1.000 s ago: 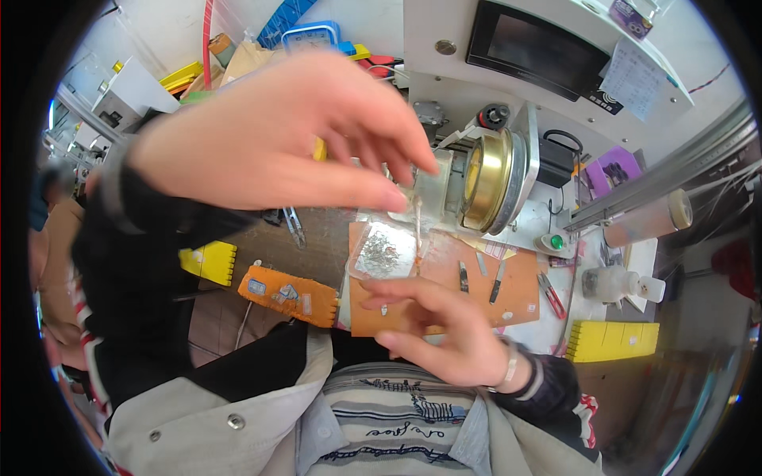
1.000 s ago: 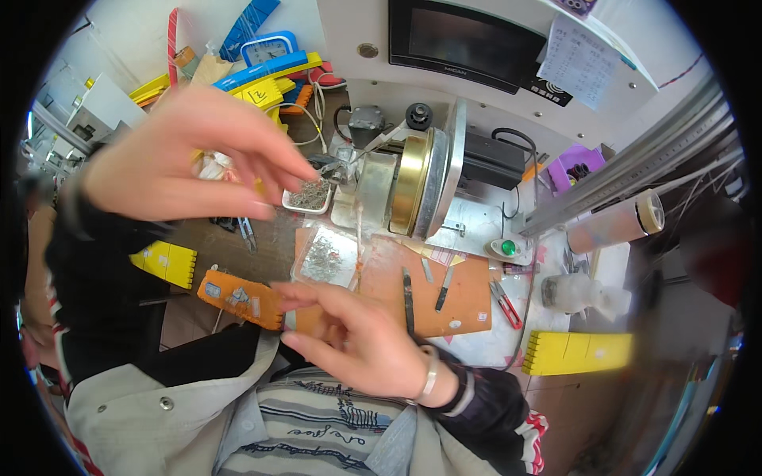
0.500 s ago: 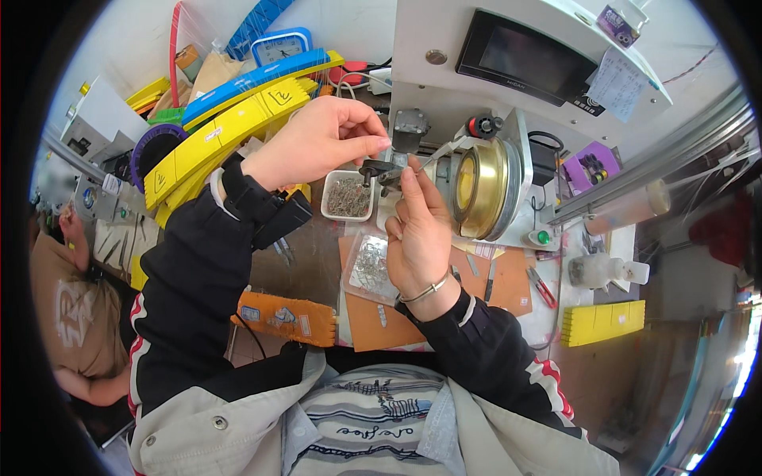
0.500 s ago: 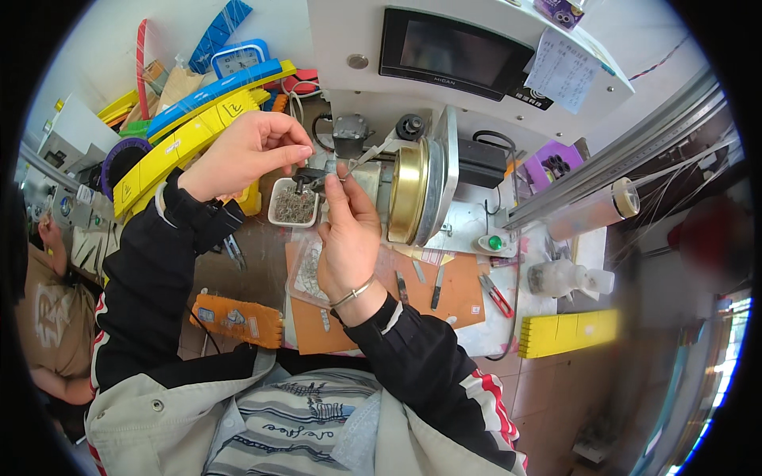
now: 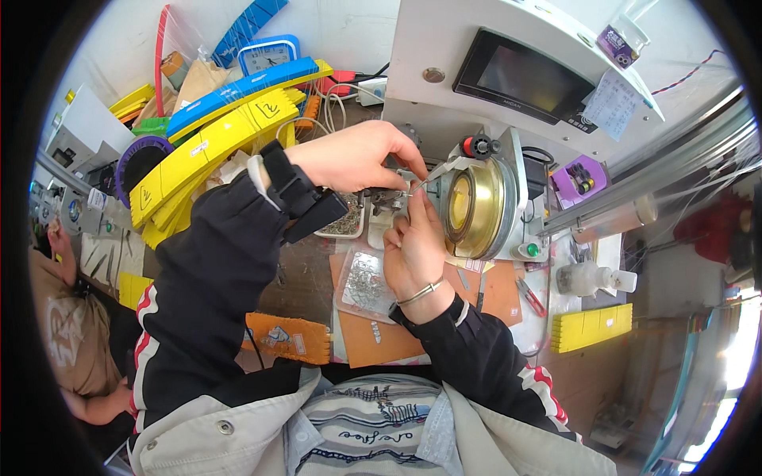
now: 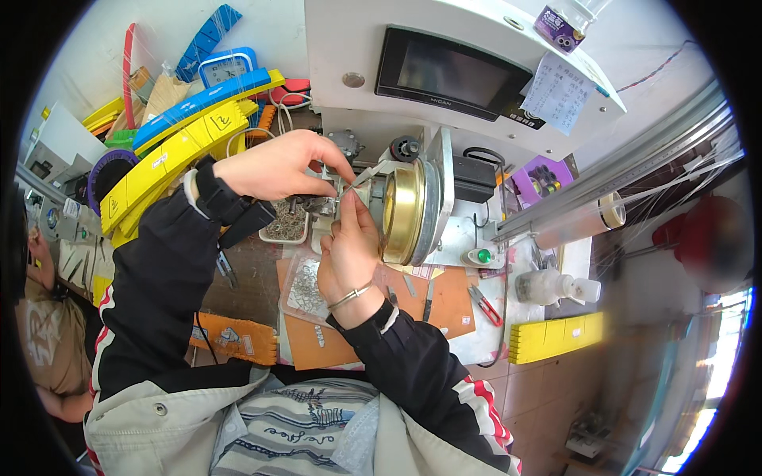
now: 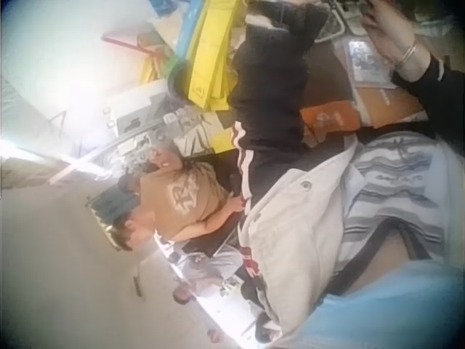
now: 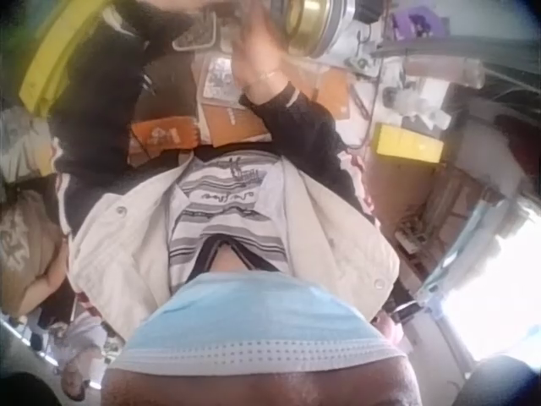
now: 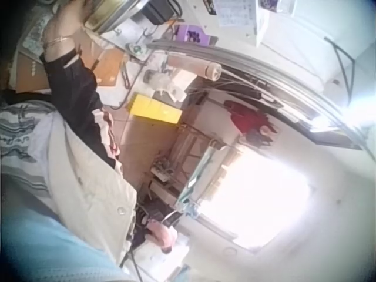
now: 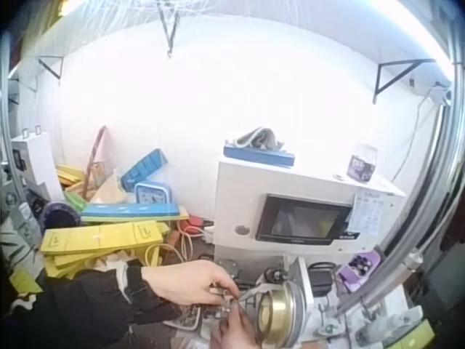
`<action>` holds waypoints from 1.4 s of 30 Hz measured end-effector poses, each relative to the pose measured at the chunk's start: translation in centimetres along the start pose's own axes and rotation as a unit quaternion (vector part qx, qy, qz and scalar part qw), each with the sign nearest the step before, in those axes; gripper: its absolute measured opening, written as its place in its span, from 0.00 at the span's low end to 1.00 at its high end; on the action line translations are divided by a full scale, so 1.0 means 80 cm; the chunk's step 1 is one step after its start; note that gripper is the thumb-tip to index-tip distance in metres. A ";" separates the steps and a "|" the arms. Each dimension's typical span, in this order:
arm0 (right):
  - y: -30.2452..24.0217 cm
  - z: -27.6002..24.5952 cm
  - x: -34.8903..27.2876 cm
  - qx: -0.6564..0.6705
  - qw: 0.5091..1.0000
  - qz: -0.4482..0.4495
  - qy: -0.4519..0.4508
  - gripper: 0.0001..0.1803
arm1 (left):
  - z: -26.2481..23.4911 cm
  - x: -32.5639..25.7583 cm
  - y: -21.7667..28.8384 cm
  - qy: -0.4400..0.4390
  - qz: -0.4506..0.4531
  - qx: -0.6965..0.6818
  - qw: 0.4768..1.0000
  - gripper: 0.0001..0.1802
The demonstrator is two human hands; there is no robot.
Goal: Manually assemble and test small electronic components using industrial machinery and glue.
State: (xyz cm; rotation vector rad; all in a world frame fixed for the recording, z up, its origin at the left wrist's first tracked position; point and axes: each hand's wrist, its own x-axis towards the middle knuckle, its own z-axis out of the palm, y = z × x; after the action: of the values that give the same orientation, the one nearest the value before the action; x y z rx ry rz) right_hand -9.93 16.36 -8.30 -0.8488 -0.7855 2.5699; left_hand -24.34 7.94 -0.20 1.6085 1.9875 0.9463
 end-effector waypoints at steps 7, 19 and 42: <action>0.001 -0.001 0.007 -0.003 1.000 0.025 -0.017 0.08 | 0.022 -0.001 -0.014 0.042 0.009 0.084 0.996 0.11; -0.016 -0.012 -0.062 0.003 0.992 0.072 -0.100 0.07 | 0.082 -0.092 0.043 0.196 0.319 0.292 0.880 0.24; -0.006 -0.007 0.000 0.003 0.998 0.058 -0.025 0.05 | 0.018 -0.006 -0.013 0.095 0.053 0.138 0.984 0.08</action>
State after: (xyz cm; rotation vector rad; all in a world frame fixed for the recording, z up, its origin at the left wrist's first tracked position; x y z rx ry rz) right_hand -9.50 16.96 -8.40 -0.8546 -0.7642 2.7044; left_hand -23.96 7.72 -2.00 1.8477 2.2655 0.9240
